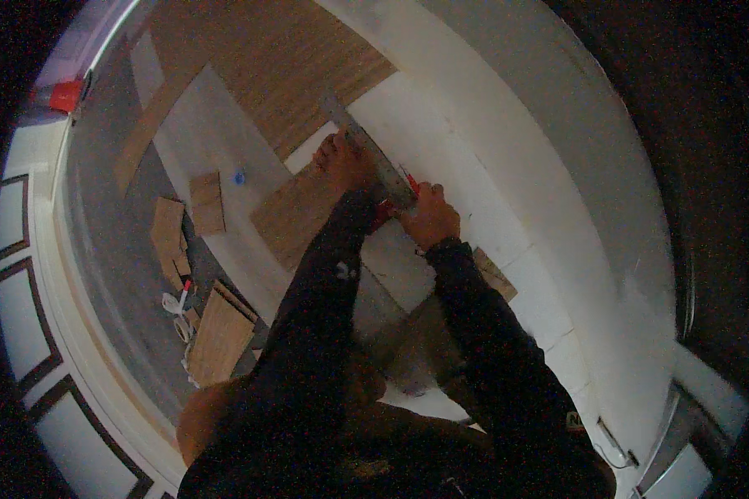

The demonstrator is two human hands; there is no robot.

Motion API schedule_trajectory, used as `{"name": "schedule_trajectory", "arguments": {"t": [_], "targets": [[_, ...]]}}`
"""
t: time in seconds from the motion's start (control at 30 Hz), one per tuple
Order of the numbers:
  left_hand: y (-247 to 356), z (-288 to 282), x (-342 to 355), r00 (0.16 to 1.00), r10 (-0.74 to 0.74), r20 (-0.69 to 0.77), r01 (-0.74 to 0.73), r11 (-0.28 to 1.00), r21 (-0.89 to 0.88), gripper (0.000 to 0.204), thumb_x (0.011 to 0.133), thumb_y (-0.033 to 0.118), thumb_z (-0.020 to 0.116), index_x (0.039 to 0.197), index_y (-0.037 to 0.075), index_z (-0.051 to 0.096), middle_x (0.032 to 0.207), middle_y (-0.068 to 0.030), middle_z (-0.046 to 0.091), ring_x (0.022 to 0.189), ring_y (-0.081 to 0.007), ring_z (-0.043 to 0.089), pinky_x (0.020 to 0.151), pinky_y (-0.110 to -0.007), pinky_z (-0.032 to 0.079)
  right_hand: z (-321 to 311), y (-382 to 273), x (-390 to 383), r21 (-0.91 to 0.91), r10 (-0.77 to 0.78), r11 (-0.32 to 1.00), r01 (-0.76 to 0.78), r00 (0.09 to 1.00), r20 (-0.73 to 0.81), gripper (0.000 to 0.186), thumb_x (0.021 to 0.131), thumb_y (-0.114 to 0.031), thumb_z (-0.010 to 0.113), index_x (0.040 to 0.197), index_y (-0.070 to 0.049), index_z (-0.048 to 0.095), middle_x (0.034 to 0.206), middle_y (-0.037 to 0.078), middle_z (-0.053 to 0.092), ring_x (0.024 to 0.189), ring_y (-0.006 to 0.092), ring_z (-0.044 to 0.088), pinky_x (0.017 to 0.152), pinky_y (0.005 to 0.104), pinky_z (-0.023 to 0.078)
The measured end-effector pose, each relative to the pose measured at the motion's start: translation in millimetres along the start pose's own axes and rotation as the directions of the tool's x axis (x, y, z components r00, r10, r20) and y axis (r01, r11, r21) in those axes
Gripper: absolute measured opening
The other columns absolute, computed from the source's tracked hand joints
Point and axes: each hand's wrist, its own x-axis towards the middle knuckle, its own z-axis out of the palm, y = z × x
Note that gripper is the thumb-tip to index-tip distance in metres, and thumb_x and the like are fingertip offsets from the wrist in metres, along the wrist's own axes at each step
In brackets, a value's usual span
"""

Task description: The person uses a utility knife to cut a section of flooring material using a metal ruler as a guide on the floor.

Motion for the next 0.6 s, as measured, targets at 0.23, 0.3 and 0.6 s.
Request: {"name": "schedule_trajectory", "arguments": {"t": [0.23,0.3,0.6], "targets": [[-65,-55,21,0.873,0.312,0.376,-0.225,0.940,-0.258,0.052,0.083,0.028,0.075,0.130,0.012,0.059,0.128,-0.0164,0.059,0.123,-0.0359,0.055,0.103,-0.054,0.045,25,4,-29,0.067,0.075,0.995,-0.071,0.995,-0.064,0.073,0.073,-0.052,0.084,0.118,-0.002,0.056,0.120,0.018,0.057,0.103,0.0399,0.065,0.088,0.0501,0.053],[-88,-52,41,0.861,0.330,0.388,-0.121,0.873,-0.472,0.052,0.081,0.027,0.078,0.128,0.012,0.059,0.126,-0.0167,0.059,0.120,-0.0362,0.057,0.098,-0.051,0.050,35,1,-29,0.024,0.094,0.995,-0.092,0.993,-0.066,0.076,0.065,-0.055,0.088,0.110,-0.001,0.059,0.109,0.017,0.059,0.098,0.0357,0.065,0.085,0.0476,0.053],[-98,-72,66,0.433,0.364,0.825,-0.290,0.922,-0.255,0.052,0.083,0.024,0.075,0.132,0.015,0.059,0.123,-0.0178,0.066,0.114,-0.0349,0.063,0.093,-0.044,0.054,7,111,-40,0.338,-0.147,0.940,0.053,0.954,0.260,0.064,0.063,-0.045,0.094,0.101,-0.002,0.064,0.090,0.008,0.066,0.080,0.0196,0.060,0.075,0.0374,0.050]]}}
